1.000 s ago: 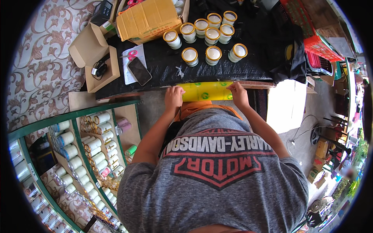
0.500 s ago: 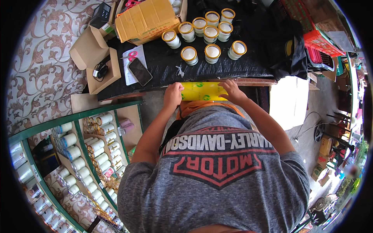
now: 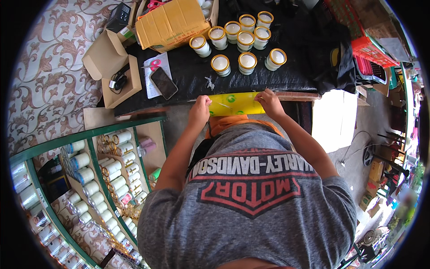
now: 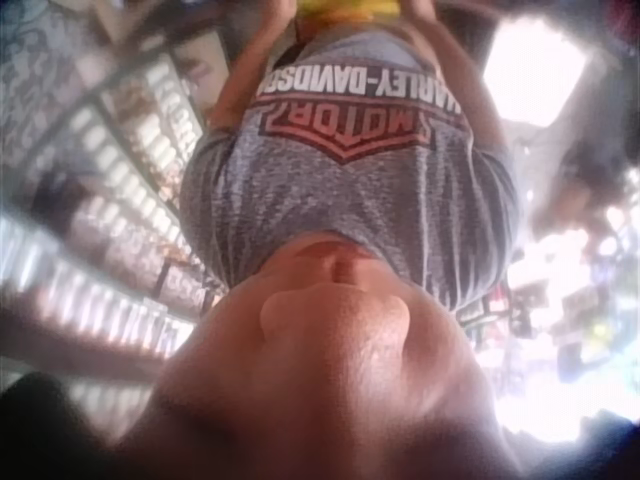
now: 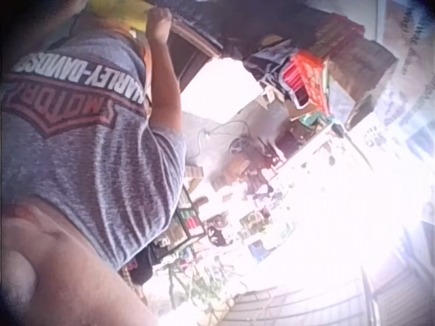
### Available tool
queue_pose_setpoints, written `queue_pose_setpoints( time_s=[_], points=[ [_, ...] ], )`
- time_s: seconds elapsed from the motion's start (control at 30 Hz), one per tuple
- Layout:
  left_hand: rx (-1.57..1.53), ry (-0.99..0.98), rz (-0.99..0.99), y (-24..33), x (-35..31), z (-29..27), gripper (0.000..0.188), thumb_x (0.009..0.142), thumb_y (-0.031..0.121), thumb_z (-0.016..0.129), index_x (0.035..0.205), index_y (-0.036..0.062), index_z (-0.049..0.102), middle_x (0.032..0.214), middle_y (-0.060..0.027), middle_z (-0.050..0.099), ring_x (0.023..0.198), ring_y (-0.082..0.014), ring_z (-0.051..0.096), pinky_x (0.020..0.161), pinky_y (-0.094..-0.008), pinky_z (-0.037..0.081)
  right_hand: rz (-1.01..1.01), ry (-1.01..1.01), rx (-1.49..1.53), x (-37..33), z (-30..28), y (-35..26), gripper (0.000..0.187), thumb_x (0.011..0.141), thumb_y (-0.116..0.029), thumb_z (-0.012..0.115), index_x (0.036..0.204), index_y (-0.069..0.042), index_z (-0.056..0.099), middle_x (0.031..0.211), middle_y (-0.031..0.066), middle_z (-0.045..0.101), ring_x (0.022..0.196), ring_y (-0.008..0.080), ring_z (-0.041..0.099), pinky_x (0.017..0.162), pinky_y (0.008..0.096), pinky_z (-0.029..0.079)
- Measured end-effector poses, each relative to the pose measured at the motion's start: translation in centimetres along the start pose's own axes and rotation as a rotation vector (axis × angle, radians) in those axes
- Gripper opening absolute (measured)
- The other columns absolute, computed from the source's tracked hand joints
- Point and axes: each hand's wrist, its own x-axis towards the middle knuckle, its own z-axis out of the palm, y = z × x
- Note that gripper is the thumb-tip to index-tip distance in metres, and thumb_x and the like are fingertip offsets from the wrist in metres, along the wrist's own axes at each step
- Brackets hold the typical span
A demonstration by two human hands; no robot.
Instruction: The person retrieves several white candles with gold rims from a shelf and places them on a table. They then use a roll of yellow plastic wrap and scissors to individually wrap each candle, cutting the wrap and securing it around the candles.
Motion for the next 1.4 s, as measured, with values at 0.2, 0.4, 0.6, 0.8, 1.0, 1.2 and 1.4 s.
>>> queue_pose_setpoints(
  time_s=[0.2, 0.4, 0.6, 0.8, 1.0, 1.2, 1.4],
  points=[
    [0.057, 0.086, 0.086, 0.9, -0.4, -0.8, 0.010, 0.090, 0.010, 0.056, 0.095, 0.0046, 0.050, 0.089, -0.0125, 0.059, 0.079, -0.0332, 0.060, 0.067, -0.0412, 0.045, -0.043, -0.104, 0.034, -0.6, -1.3, -2.1, 0.009, 0.085, -0.012, 0.064, 0.088, -0.004, 0.063, 0.089, 0.0124, 0.059, 0.083, 0.0321, 0.061, 0.073, 0.0395, 0.050],
    [-0.009, 0.101, 0.310, 5.7, -0.7, -7.2, 0.011, 0.085, 0.004, 0.058, 0.092, 0.0044, 0.050, 0.085, -0.0135, 0.059, 0.078, -0.0347, 0.057, 0.067, -0.0435, 0.043, -0.023, -0.201, 0.116, -0.5, -4.8, -5.2, 0.012, 0.083, -0.014, 0.066, 0.090, -0.005, 0.065, 0.086, 0.0107, 0.057, 0.081, 0.0291, 0.060, 0.072, 0.0378, 0.049],
    [-0.085, -0.066, 0.177, 7.4, -3.6, -11.1, 0.009, 0.087, 0.003, 0.056, 0.093, 0.0017, 0.049, 0.086, -0.0143, 0.057, 0.078, -0.0313, 0.058, 0.071, -0.0363, 0.046, -0.153, -0.181, 0.100, 2.6, -2.4, -5.9, 0.012, 0.078, -0.016, 0.071, 0.087, -0.007, 0.068, 0.090, 0.0095, 0.054, 0.088, 0.0273, 0.054, 0.077, 0.0361, 0.045],
    [-0.360, -0.112, 0.020, 8.8, -6.9, -13.1, 0.008, 0.089, 0.003, 0.056, 0.093, 0.0021, 0.049, 0.084, -0.0127, 0.056, 0.072, -0.0252, 0.057, 0.068, -0.0331, 0.046, -0.261, -0.220, 0.262, 6.5, 4.1, -7.5, 0.013, 0.075, -0.014, 0.074, 0.085, -0.008, 0.070, 0.096, 0.0098, 0.053, 0.095, 0.0283, 0.053, 0.086, 0.0385, 0.044],
    [-0.859, 0.120, -0.167, 9.9, -7.3, -11.0, 0.004, 0.097, 0.006, 0.045, 0.098, 0.0016, 0.046, 0.081, -0.0051, 0.051, 0.068, -0.0093, 0.051, 0.065, -0.0263, 0.048, 0.235, -0.184, 0.422, 5.0, 10.1, -9.7, 0.036, 0.089, -0.032, 0.060, 0.120, -0.014, 0.056, 0.118, 0.0160, 0.052, 0.112, 0.0309, 0.051, 0.095, 0.0397, 0.042],
    [-0.925, 0.406, -0.299, 10.6, -6.1, -8.0, 0.011, 0.098, 0.012, 0.048, 0.101, 0.0023, 0.047, 0.086, -0.0048, 0.052, 0.071, -0.0089, 0.051, 0.068, -0.0277, 0.050, 1.164, -0.947, 1.092, 2.5, 4.8, -15.4, 0.055, 0.093, -0.050, 0.045, 0.130, -0.009, 0.044, 0.126, 0.0176, 0.049, 0.115, 0.0259, 0.052, 0.096, 0.0446, 0.044],
    [-1.075, 0.390, -0.271, 14.0, -3.3, -1.6, 0.015, 0.098, 0.014, 0.049, 0.105, 0.0002, 0.047, 0.093, -0.0072, 0.056, 0.086, -0.0138, 0.061, 0.079, -0.0275, 0.051, 0.616, -1.118, 1.029, 7.2, 4.6, -10.3, 0.058, 0.094, -0.045, 0.048, 0.135, -0.005, 0.038, 0.123, 0.0123, 0.052, 0.108, 0.0206, 0.055, 0.091, 0.0359, 0.047]
  ],
)
